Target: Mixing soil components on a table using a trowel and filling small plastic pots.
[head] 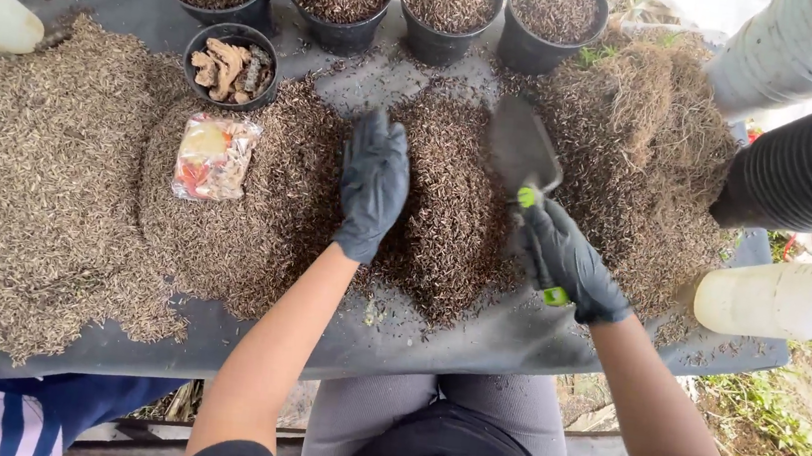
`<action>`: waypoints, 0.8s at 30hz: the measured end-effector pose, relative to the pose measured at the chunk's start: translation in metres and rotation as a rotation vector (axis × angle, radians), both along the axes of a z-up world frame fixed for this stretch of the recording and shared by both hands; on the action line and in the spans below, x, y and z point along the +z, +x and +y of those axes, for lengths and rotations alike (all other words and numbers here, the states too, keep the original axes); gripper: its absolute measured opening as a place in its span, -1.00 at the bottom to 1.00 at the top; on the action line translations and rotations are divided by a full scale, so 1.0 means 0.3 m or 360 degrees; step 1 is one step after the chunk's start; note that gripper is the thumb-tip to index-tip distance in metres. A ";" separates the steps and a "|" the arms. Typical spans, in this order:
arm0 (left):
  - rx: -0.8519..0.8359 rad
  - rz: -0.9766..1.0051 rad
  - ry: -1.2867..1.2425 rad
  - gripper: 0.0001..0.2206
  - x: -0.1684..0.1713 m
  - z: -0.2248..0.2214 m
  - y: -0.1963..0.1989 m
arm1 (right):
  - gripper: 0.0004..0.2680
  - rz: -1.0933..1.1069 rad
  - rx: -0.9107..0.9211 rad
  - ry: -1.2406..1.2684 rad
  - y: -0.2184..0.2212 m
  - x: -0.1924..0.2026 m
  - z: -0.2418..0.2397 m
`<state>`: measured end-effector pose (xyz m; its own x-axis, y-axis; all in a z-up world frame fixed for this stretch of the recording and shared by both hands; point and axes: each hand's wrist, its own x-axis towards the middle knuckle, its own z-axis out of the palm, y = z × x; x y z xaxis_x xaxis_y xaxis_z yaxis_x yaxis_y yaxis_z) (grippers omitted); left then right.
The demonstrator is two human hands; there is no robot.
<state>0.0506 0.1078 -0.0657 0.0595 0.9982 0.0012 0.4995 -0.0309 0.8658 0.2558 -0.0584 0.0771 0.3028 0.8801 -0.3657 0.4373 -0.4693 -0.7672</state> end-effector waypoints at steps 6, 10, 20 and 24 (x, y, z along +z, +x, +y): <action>-0.0218 -0.0544 -0.0023 -0.46 0.291 -0.061 0.082 | -0.51 0.0898 -0.0102 -0.0280 -0.002 -0.115 0.068; -0.0512 -0.0896 0.0270 -0.40 0.451 -0.141 0.009 | -0.61 0.0037 0.0296 0.0039 -0.018 0.024 -0.001; -0.0466 -0.0628 0.0411 -0.59 0.390 -0.285 -0.202 | -0.39 -0.0836 0.0501 0.0424 0.145 0.102 -0.189; -0.0340 -0.0511 0.0453 -0.64 0.334 -0.304 -0.238 | -0.80 -0.1070 0.1035 0.1122 0.235 -0.049 -0.252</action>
